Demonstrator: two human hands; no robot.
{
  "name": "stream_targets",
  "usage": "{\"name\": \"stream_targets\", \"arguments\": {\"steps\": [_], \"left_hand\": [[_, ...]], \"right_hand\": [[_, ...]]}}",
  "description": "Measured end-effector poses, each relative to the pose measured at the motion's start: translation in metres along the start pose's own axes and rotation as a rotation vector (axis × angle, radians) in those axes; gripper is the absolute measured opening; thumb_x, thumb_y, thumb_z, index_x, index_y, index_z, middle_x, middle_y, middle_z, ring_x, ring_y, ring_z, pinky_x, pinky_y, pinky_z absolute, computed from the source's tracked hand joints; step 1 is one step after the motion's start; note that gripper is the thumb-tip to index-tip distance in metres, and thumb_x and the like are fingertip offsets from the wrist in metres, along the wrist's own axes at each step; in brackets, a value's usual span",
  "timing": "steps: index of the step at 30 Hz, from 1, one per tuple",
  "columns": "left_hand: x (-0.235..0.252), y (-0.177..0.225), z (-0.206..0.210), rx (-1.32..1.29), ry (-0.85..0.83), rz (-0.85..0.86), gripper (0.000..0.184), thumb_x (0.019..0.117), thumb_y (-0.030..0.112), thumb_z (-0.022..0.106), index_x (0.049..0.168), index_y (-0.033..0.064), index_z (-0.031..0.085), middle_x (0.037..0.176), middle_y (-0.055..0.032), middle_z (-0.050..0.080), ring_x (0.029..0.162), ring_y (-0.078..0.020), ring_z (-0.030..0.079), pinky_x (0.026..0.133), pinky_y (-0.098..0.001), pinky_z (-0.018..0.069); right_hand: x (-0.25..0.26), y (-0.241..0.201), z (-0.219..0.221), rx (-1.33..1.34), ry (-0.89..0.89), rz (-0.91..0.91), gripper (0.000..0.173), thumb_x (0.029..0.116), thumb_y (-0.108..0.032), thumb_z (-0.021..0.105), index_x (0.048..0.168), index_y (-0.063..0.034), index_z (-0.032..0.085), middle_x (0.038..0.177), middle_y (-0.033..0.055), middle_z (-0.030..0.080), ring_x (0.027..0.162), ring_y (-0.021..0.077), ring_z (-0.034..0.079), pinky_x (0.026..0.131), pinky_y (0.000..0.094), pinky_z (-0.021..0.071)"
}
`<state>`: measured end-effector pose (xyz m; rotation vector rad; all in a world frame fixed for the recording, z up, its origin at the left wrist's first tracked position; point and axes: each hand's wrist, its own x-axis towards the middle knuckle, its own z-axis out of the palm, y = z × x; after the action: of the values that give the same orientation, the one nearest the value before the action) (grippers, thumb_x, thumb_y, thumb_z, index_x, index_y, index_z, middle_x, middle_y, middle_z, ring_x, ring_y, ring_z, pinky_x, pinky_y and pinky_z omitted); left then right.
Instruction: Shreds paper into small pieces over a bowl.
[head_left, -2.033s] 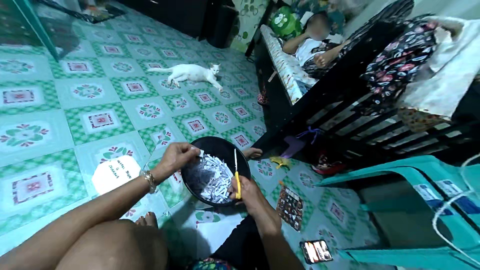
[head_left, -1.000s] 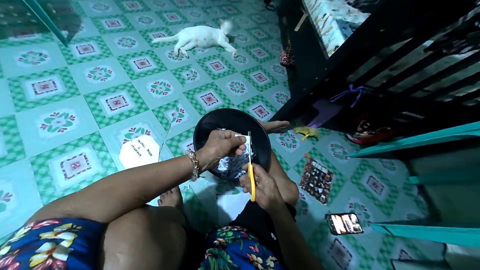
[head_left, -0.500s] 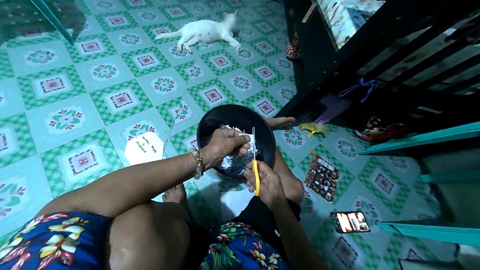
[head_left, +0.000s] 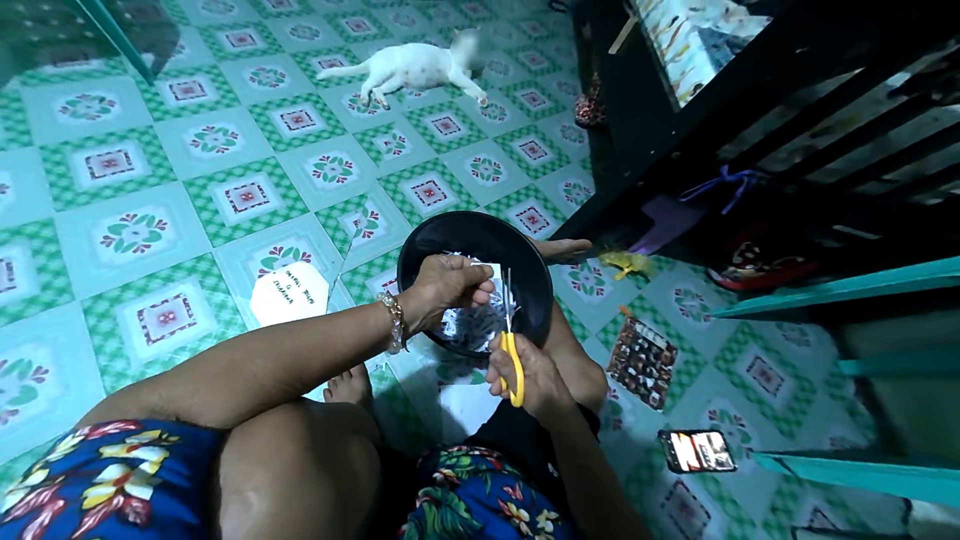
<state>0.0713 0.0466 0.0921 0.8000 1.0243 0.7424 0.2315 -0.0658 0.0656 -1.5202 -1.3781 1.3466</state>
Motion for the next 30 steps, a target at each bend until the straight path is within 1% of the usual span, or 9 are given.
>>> {"name": "stream_targets", "arguments": {"steps": [2,4,6,9,14,19,24,27,30], "left_hand": [[-0.002,-0.001,0.0,0.004,-0.009,0.011,0.012,0.1036,0.009,0.058,0.094,0.0033,0.061,0.069,0.0,0.066,0.058,-0.0058,0.063,0.059,-0.0201,0.055],[-0.003,-0.007,-0.002,0.056,-0.049,0.053,0.012,0.1045,0.013,0.057,0.096,0.0058,0.061,0.07,0.0018,0.065,0.059,-0.0041,0.063,0.058,-0.0188,0.0548],[-0.003,-0.008,-0.002,0.07,-0.061,0.057,0.012,0.1043,0.013,0.058,0.097,0.005,0.062,0.071,0.0012,0.065,0.059,-0.0048,0.063,0.059,-0.0193,0.055],[-0.004,-0.001,0.005,0.004,-0.024,-0.017,0.012,0.1032,0.008,0.059,0.094,0.0007,0.062,0.068,-0.0011,0.065,0.058,-0.0067,0.063,0.058,-0.0203,0.0549],[-0.004,0.0,0.006,-0.004,-0.029,-0.034,0.011,0.1034,0.008,0.059,0.095,0.0006,0.062,0.068,-0.0011,0.064,0.058,-0.0065,0.063,0.059,-0.0202,0.055],[-0.003,-0.007,0.0,0.066,-0.076,0.036,0.013,0.1042,0.011,0.058,0.094,0.0038,0.062,0.07,0.0009,0.065,0.059,-0.0045,0.063,0.059,-0.019,0.055],[-0.001,-0.014,-0.008,0.138,-0.106,0.097,0.013,0.1042,0.012,0.057,0.094,0.0063,0.064,0.071,0.003,0.066,0.059,-0.0022,0.064,0.058,-0.0179,0.0553],[-0.001,-0.006,-0.003,0.096,-0.054,0.03,0.014,0.1028,0.008,0.06,0.091,0.0021,0.064,0.068,0.0003,0.065,0.057,-0.0051,0.063,0.058,-0.0195,0.0551],[-0.002,0.001,0.001,0.077,-0.007,-0.021,0.015,0.1023,0.005,0.06,0.088,0.0004,0.063,0.065,-0.0004,0.064,0.056,-0.0057,0.062,0.057,-0.0193,0.0546]], "right_hand": [[-0.001,-0.002,0.001,-0.056,-0.006,0.007,0.034,0.1009,-0.022,0.059,0.119,0.0068,0.055,0.077,-0.0016,0.062,0.063,0.0002,0.06,0.061,0.0169,0.0521],[0.001,-0.001,0.002,-0.091,0.019,-0.004,0.036,0.0998,-0.024,0.061,0.118,0.0067,0.057,0.077,-0.0011,0.061,0.062,0.0005,0.059,0.061,0.0172,0.052],[0.004,-0.002,0.004,-0.104,0.044,-0.024,0.034,0.0997,-0.023,0.062,0.117,0.0061,0.057,0.077,-0.0013,0.061,0.062,0.0,0.059,0.06,0.0166,0.0517],[0.007,-0.003,0.006,-0.085,0.079,-0.058,0.03,0.0992,-0.019,0.063,0.113,0.007,0.059,0.074,-0.0022,0.061,0.059,-0.0017,0.059,0.059,0.0147,0.0517],[0.007,-0.001,0.009,-0.033,0.113,-0.081,0.024,0.0987,-0.015,0.063,0.11,0.006,0.059,0.072,-0.0043,0.061,0.057,-0.0033,0.058,0.057,0.0129,0.0516],[0.006,-0.002,0.01,-0.001,0.13,-0.07,0.019,0.0993,-0.013,0.062,0.108,0.0039,0.059,0.07,-0.0056,0.06,0.056,-0.0033,0.058,0.055,0.0129,0.0513],[0.007,0.006,0.009,0.01,0.147,-0.125,0.019,0.0987,-0.014,0.063,0.105,0.0033,0.06,0.067,-0.0065,0.06,0.054,-0.0031,0.058,0.054,0.0132,0.0513],[0.008,0.006,0.009,0.015,0.154,-0.087,0.016,0.0988,-0.012,0.063,0.104,0.0031,0.06,0.065,-0.0061,0.058,0.052,-0.0028,0.056,0.052,0.0132,0.0503],[0.008,0.006,0.009,0.026,0.163,-0.076,0.01,0.0983,-0.01,0.064,0.097,-0.0003,0.061,0.06,-0.0081,0.057,0.048,-0.0039,0.054,0.049,0.0124,0.0481]]}}
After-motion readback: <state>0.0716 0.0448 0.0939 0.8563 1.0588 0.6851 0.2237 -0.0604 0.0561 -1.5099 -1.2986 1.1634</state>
